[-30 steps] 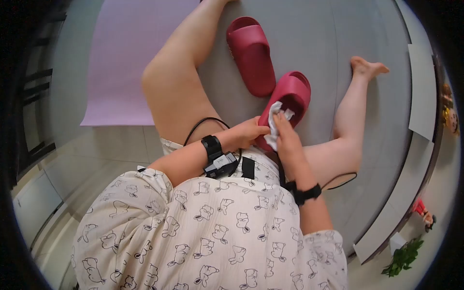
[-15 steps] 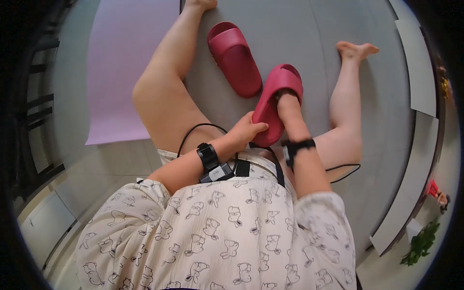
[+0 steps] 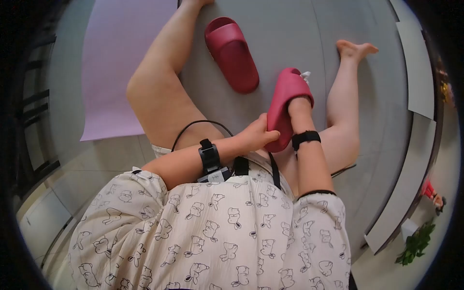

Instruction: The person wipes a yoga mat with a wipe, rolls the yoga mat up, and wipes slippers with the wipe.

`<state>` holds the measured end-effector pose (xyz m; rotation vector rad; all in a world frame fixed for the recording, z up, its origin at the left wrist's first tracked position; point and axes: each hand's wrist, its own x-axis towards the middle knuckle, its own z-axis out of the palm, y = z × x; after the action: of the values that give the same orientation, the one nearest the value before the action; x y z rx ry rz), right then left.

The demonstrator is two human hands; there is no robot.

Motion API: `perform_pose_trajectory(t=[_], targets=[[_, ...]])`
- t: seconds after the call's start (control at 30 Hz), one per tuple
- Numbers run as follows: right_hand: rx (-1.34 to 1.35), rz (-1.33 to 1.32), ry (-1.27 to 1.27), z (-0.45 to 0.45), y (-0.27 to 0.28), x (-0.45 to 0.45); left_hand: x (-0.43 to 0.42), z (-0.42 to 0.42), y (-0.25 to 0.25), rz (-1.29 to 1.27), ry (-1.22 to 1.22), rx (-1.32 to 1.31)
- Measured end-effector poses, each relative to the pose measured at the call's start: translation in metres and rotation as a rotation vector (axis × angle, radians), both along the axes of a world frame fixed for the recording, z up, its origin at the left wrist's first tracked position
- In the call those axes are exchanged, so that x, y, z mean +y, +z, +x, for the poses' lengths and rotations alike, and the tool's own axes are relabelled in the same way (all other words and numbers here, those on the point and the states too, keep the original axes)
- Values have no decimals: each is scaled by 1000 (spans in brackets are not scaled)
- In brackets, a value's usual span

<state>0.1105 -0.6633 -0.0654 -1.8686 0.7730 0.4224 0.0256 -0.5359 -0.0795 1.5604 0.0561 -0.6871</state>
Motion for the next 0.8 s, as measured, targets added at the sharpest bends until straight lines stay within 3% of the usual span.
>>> perform_pose_trajectory(t=[0.2,0.23,0.3,0.37,0.43,0.53,0.57,0.63,0.67,0.7,0.8], targets=[[-137,-762,880,30,-69,-38,5,11,18,151,-81,-47],[-138,-762,880,24,-67,-36,8,7,16,152,-80,-47],[73,-206,270,3,-50,-25,14,4,6,213,-37,-64],[288,-555,983,-34,1,-9,22,6,-1,183,24,29],[-118,-615,911,-86,42,22,26,3,-3,158,63,123],[-291,-647,923,-106,60,38,32,11,20,-251,226,545],[-295,-645,915,-103,59,36,31,12,20,-245,222,540],[-406,-709,892,-83,53,22,26,15,19,-598,292,611],[-464,-822,848,-67,14,6,24,15,15,-554,228,556],[-397,-868,877,-43,-10,-8,21,16,9,-507,165,500],[-113,-742,545,8,-50,-7,21,16,7,-462,167,482]])
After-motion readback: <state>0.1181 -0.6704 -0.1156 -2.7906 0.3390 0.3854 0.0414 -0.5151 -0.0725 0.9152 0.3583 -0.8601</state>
